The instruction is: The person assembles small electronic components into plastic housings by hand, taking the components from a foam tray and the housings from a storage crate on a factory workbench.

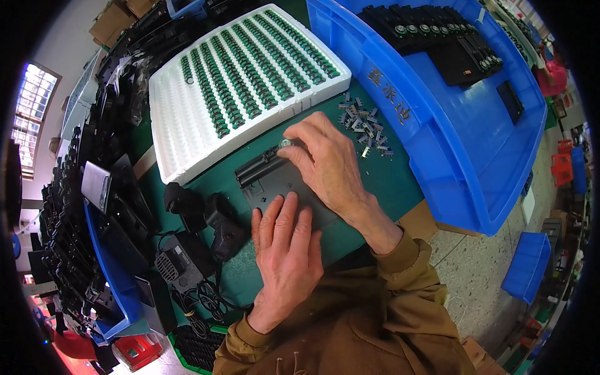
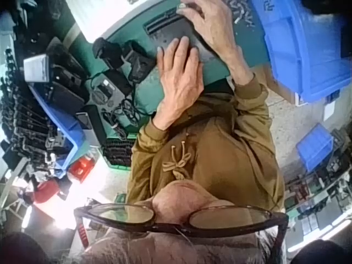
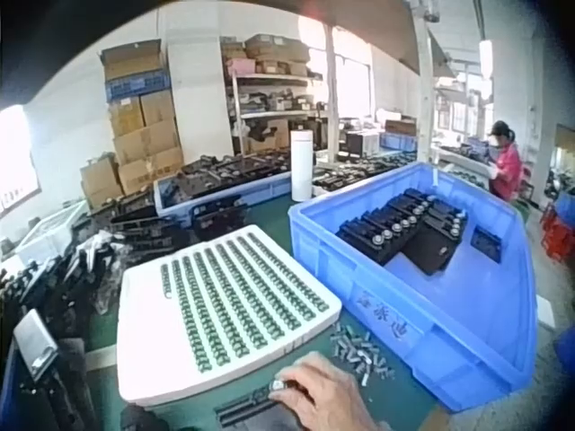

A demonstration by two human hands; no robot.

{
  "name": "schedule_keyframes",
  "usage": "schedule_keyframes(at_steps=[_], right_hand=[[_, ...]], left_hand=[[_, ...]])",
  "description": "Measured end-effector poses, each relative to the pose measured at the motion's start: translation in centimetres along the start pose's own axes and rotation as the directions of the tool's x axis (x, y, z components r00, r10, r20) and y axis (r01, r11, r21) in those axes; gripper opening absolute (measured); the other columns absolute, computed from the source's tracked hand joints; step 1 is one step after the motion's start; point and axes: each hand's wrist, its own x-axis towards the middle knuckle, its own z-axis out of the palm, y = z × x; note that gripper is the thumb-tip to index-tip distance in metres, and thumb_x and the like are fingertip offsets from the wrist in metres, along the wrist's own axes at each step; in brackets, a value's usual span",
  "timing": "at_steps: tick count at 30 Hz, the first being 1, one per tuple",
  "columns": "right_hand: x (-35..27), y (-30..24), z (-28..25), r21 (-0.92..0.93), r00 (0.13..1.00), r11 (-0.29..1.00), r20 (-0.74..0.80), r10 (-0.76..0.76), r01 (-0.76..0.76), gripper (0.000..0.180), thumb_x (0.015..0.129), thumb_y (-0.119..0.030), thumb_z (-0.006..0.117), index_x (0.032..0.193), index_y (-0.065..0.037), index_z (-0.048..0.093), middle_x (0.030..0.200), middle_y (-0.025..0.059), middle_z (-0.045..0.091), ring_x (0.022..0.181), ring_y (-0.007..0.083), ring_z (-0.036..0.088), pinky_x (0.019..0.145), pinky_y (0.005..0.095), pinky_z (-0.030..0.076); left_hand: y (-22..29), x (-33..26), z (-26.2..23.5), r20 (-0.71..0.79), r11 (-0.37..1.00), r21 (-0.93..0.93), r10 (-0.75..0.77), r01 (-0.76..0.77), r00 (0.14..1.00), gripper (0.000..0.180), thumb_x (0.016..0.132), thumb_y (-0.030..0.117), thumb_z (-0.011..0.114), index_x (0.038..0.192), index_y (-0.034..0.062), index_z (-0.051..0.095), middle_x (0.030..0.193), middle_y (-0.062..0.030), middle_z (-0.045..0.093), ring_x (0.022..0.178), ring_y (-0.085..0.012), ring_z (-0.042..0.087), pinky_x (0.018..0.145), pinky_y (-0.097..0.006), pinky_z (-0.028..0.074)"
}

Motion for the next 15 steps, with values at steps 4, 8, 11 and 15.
schedule_keyframes(at_steps=[4, 8, 11, 15], right_hand=[[0.0, -0.3, 0.1, 0.029, 0.996, 0.996, 0.011, 0.086, -0.086, 0.021, 0.079, -0.005, 0.078, 0.096, -0.001, 0.065, 0.090, 0.0105, 0.060, 0.073, 0.0256, 0.065, 0.065, 0.0357, 0.051], [0.0, -0.3, -0.7, 0.123, 0.987, 0.981, 0.064, 0.144, -0.151, 0.023, 0.080, 0.002, 0.076, 0.101, 0.000, 0.067, 0.093, 0.0050, 0.060, 0.076, 0.0098, 0.060, 0.060, 0.0241, 0.051], [0.2, 0.0, -1.1, 0.184, 0.973, 0.957, 0.089, 0.213, -0.226, 0.025, 0.083, 0.006, 0.071, 0.107, -0.001, 0.069, 0.096, 0.0045, 0.059, 0.078, 0.0091, 0.059, 0.061, 0.0227, 0.051], [0.1, 0.1, -1.0, 0.210, 0.985, 0.963, 0.054, 0.163, -0.171, 0.029, 0.085, 0.009, 0.065, 0.110, -0.002, 0.069, 0.100, 0.0046, 0.059, 0.080, 0.0087, 0.058, 0.062, 0.0217, 0.049]], left_hand=[[-0.1, 0.0, -0.1, 0.003, 1.000, -0.002, -0.003, 0.003, 1.000, 0.040, 0.079, 0.008, 0.070, 0.118, -0.0018, 0.064, 0.137, -0.0199, 0.054, 0.126, -0.0402, 0.049, 0.108, -0.061, 0.034], [0.0, 0.0, -0.1, 0.009, 1.000, -0.004, -0.004, 0.004, 1.000, 0.040, 0.079, 0.008, 0.069, 0.118, -0.0017, 0.064, 0.137, -0.0198, 0.054, 0.126, -0.0401, 0.049, 0.108, -0.061, 0.034], [-0.1, 0.0, -0.1, 0.015, 1.000, 0.002, -0.002, 0.002, 1.000, 0.039, 0.079, 0.008, 0.069, 0.117, -0.0016, 0.064, 0.137, -0.0196, 0.054, 0.126, -0.0400, 0.049, 0.108, -0.061, 0.034], [-0.1, 0.0, 0.0, 0.004, 1.000, -0.001, -0.004, 0.004, 1.000, 0.039, 0.080, 0.008, 0.069, 0.117, -0.0014, 0.065, 0.136, -0.0194, 0.054, 0.126, -0.0397, 0.049, 0.108, -0.061, 0.034]])
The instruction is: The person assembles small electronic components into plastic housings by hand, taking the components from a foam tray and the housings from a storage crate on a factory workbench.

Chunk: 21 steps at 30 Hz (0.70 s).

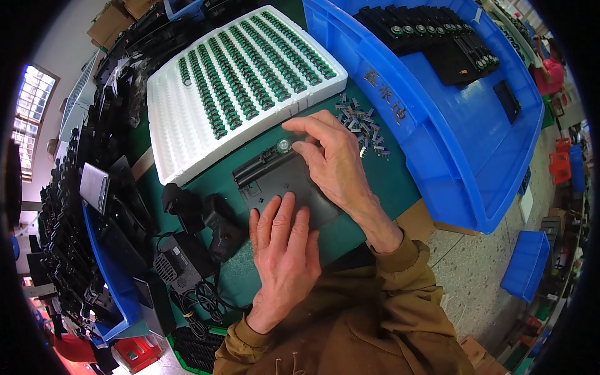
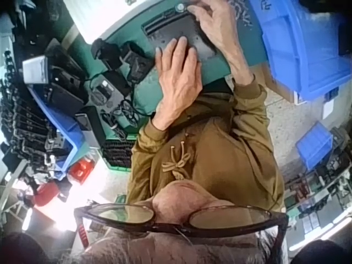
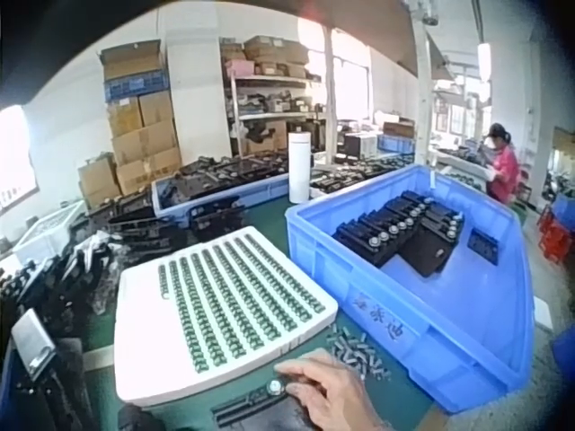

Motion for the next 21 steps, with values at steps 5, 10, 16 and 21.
schedule_keyframes(at_steps=[5, 10, 16, 21], right_hand=[[-0.1, 0.6, 0.3, -0.173, 0.976, 0.960, 0.012, -0.219, 0.218, 0.023, 0.086, 0.009, 0.064, 0.105, -0.002, 0.071, 0.096, 0.0071, 0.061, 0.079, 0.0152, 0.060, 0.067, 0.0262, 0.049], [-0.1, 0.3, 0.6, -0.194, 0.976, 0.958, -0.004, -0.217, 0.213, 0.018, 0.085, 0.006, 0.066, 0.100, 0.000, 0.070, 0.093, 0.0104, 0.062, 0.082, 0.0241, 0.063, 0.071, 0.0320, 0.051], [-0.2, 0.1, 0.3, -0.179, 0.979, 0.965, -0.038, -0.201, 0.191, 0.017, 0.083, 0.005, 0.067, 0.099, 0.000, 0.068, 0.094, 0.0126, 0.064, 0.085, 0.0304, 0.065, 0.074, 0.0368, 0.052], [-2.0, -1.7, -2.7, -0.279, 0.957, 0.941, -0.158, -0.243, 0.193, 0.019, 0.083, 0.006, 0.065, 0.100, 0.000, 0.068, 0.094, 0.0136, 0.064, 0.084, 0.0317, 0.065, 0.073, 0.0368, 0.052]], left_hand=[[0.1, 0.0, 0.0, -0.002, 1.000, 0.003, -0.001, 0.001, 1.000, 0.039, 0.080, 0.008, 0.070, 0.117, -0.0013, 0.065, 0.136, -0.0192, 0.054, 0.127, -0.0396, 0.049, 0.108, -0.060, 0.034], [0.1, 0.0, 0.0, -0.015, 1.000, 0.006, -0.009, 0.009, 1.000, 0.039, 0.079, 0.008, 0.070, 0.117, -0.0012, 0.065, 0.136, -0.0186, 0.054, 0.127, -0.0390, 0.050, 0.108, -0.060, 0.034], [0.2, 0.0, 0.2, -0.038, 1.000, -0.006, -0.001, 0.001, 0.999, 0.039, 0.079, 0.007, 0.070, 0.117, -0.0004, 0.064, 0.136, -0.0182, 0.056, 0.127, -0.0388, 0.050, 0.109, -0.059, 0.034], [0.1, 0.0, 0.3, -0.052, 1.000, -0.007, 0.023, -0.024, 0.998, 0.038, 0.080, 0.005, 0.069, 0.116, -0.0009, 0.064, 0.135, -0.0184, 0.056, 0.126, -0.0395, 0.050, 0.109, -0.059, 0.035]])
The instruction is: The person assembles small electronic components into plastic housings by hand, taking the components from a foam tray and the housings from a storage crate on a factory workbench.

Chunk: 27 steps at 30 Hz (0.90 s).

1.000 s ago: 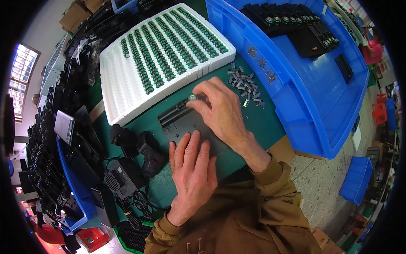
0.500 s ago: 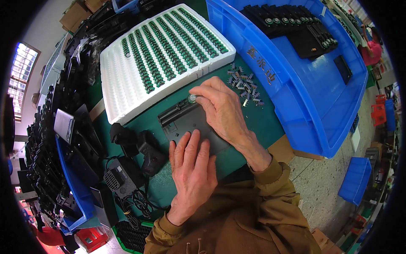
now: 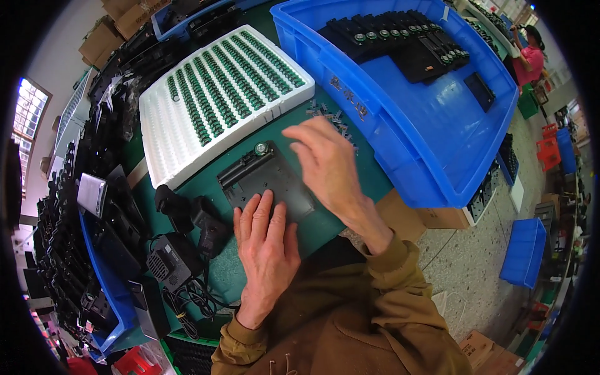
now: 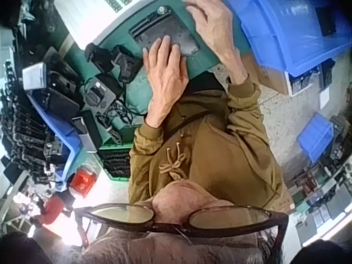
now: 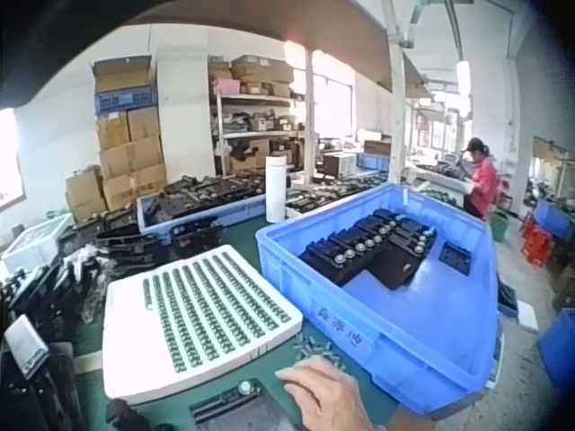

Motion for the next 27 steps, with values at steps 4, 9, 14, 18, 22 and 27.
schedule_keyframes(at_steps=[4, 9, 14, 18, 22, 27], right_hand=[[-2.2, -0.1, -3.9, -0.171, 1.000, 0.985, 0.001, 0.011, -0.010, 0.020, 0.083, 0.008, 0.064, 0.101, -0.001, 0.068, 0.095, 0.0136, 0.064, 0.084, 0.0316, 0.065, 0.072, 0.0371, 0.052], [-4.8, 0.8, -5.0, -0.223, 0.989, 0.967, 0.049, 0.138, -0.124, 0.021, 0.082, 0.005, 0.067, 0.102, -0.002, 0.069, 0.096, 0.0119, 0.064, 0.084, 0.0314, 0.065, 0.072, 0.0375, 0.051], [-3.7, 0.6, -4.0, -0.203, 0.992, 0.972, 0.026, 0.124, -0.116, 0.021, 0.081, 0.003, 0.070, 0.101, -0.002, 0.069, 0.094, 0.0105, 0.062, 0.083, 0.0302, 0.064, 0.070, 0.0383, 0.050], [-2.2, 1.2, -2.3, -0.342, 0.995, 0.939, 0.078, 0.059, -0.029, 0.019, 0.079, 0.001, 0.073, 0.098, -0.003, 0.070, 0.092, 0.0087, 0.059, 0.083, 0.0284, 0.063, 0.069, 0.0393, 0.050], [-2.2, 1.1, -1.9, -0.380, 0.989, 0.925, 0.125, 0.078, -0.025, 0.018, 0.078, 0.001, 0.073, 0.095, -0.002, 0.069, 0.093, 0.0077, 0.058, 0.084, 0.0276, 0.063, 0.069, 0.0391, 0.051], [-2.3, 0.7, -1.8, -0.393, 0.990, 0.915, 0.134, -0.046, 0.096, 0.020, 0.076, 0.003, 0.072, 0.093, -0.004, 0.067, 0.092, 0.0067, 0.062, 0.086, 0.0288, 0.063, 0.070, 0.0390, 0.051]], left_hand=[[-0.4, -0.2, 0.0, -0.033, 0.998, 0.022, 0.058, -0.058, 0.998, 0.040, 0.079, 0.008, 0.069, 0.117, -0.0019, 0.060, 0.133, -0.0209, 0.054, 0.122, -0.0409, 0.051, 0.102, -0.065, 0.037], [0.0, -0.1, -0.1, -0.006, 1.000, 0.009, 0.009, -0.009, 1.000, 0.036, 0.081, 0.005, 0.068, 0.116, -0.0015, 0.064, 0.135, -0.0185, 0.056, 0.126, -0.0398, 0.050, 0.109, -0.060, 0.034], [0.1, -0.2, 0.0, -0.005, 1.000, 0.013, 0.014, -0.014, 1.000, 0.036, 0.081, 0.005, 0.069, 0.116, -0.0015, 0.064, 0.136, -0.0183, 0.056, 0.126, -0.0397, 0.050, 0.109, -0.060, 0.034], [0.0, -0.2, -0.1, -0.002, 1.000, 0.016, 0.000, 0.000, 1.000, 0.037, 0.080, 0.005, 0.069, 0.115, -0.0015, 0.064, 0.136, -0.0183, 0.056, 0.126, -0.0397, 0.050, 0.109, -0.060, 0.035], [-0.1, -0.1, 0.0, -0.016, 0.999, 0.028, 0.046, -0.046, 0.999, 0.040, 0.080, 0.009, 0.070, 0.117, -0.0013, 0.060, 0.132, -0.0201, 0.055, 0.123, -0.0401, 0.051, 0.102, -0.064, 0.037], [-0.3, -0.1, 0.0, -0.020, 0.998, 0.037, 0.044, -0.044, 0.999, 0.040, 0.080, 0.009, 0.070, 0.117, -0.0015, 0.060, 0.132, -0.0198, 0.055, 0.122, -0.0397, 0.052, 0.102, -0.064, 0.038]])
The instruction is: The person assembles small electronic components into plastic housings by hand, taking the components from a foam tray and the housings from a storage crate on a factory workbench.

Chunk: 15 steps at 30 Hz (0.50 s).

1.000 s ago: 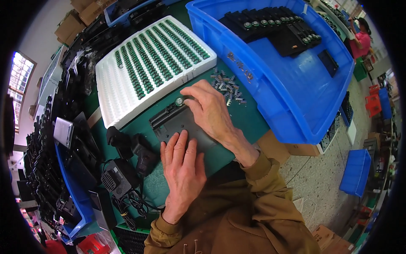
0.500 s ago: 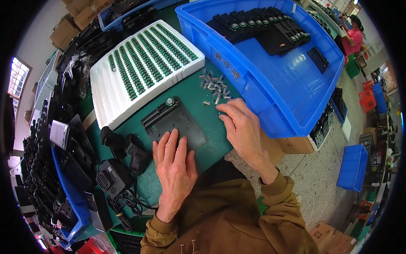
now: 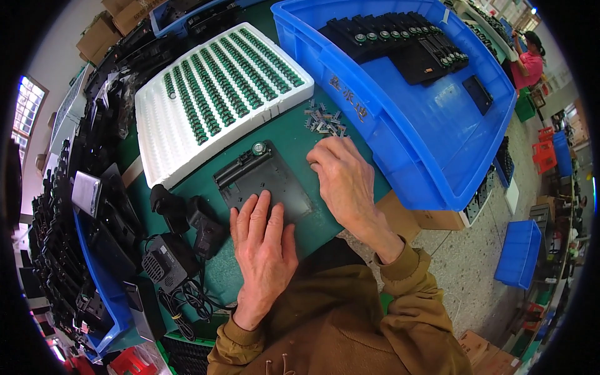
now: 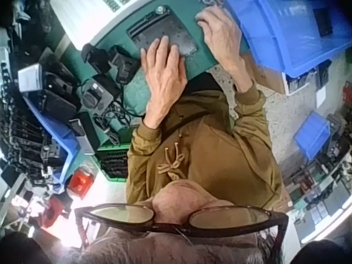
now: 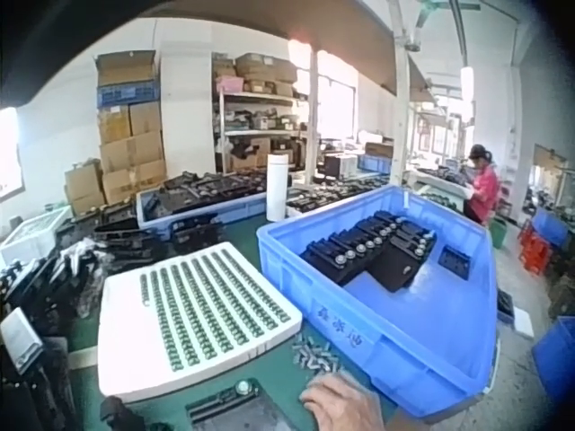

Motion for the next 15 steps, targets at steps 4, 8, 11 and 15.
schedule_keyframes(at_steps=[4, 8, 11, 15], right_hand=[[-0.12, -0.17, 0.14, 0.034, 1.000, 0.999, 0.013, 0.023, -0.023, 0.017, 0.075, 0.006, 0.071, 0.089, -0.002, 0.067, 0.089, 0.0102, 0.065, 0.083, 0.0291, 0.064, 0.069, 0.0365, 0.051], [-0.28, 0.10, 0.36, 0.117, 1.000, 0.993, -0.024, 0.007, -0.004, 0.018, 0.076, 0.009, 0.069, 0.092, 0.000, 0.068, 0.087, 0.0114, 0.065, 0.082, 0.0292, 0.064, 0.069, 0.0369, 0.052], [-0.56, 0.50, 0.47, 0.135, 1.000, 0.990, -0.003, -0.031, 0.031, 0.020, 0.077, 0.008, 0.067, 0.094, 0.000, 0.070, 0.088, 0.0108, 0.065, 0.084, 0.0297, 0.064, 0.071, 0.0379, 0.052], [-0.47, 0.42, 0.12, 0.129, 0.997, 0.990, 0.049, -0.061, 0.054, 0.021, 0.076, 0.008, 0.065, 0.095, 0.001, 0.070, 0.090, 0.0110, 0.065, 0.086, 0.0301, 0.064, 0.073, 0.0389, 0.053]], left_hand=[[0.05, 0.05, -0.03, -0.003, 1.000, -0.006, -0.004, 0.004, 1.000, 0.039, 0.080, 0.009, 0.070, 0.116, -0.0016, 0.061, 0.132, -0.0197, 0.055, 0.122, -0.0395, 0.052, 0.102, -0.064, 0.038], [0.16, 0.07, -0.03, -0.006, 1.000, -0.007, -0.007, 0.006, 1.000, 0.039, 0.079, 0.009, 0.070, 0.116, -0.0017, 0.061, 0.131, -0.0196, 0.055, 0.122, -0.0393, 0.052, 0.102, -0.064, 0.038], [0.11, 0.05, 0.01, -0.004, 1.000, -0.005, -0.006, 0.006, 1.000, 0.039, 0.079, 0.009, 0.070, 0.116, -0.0016, 0.062, 0.131, -0.0197, 0.055, 0.121, -0.0393, 0.052, 0.101, -0.064, 0.038], [0.13, 0.11, 0.01, -0.010, 1.000, -0.010, 0.000, 0.000, 1.000, 0.039, 0.079, 0.008, 0.070, 0.115, -0.0017, 0.062, 0.131, -0.0200, 0.055, 0.121, -0.0396, 0.052, 0.100, -0.064, 0.039]])
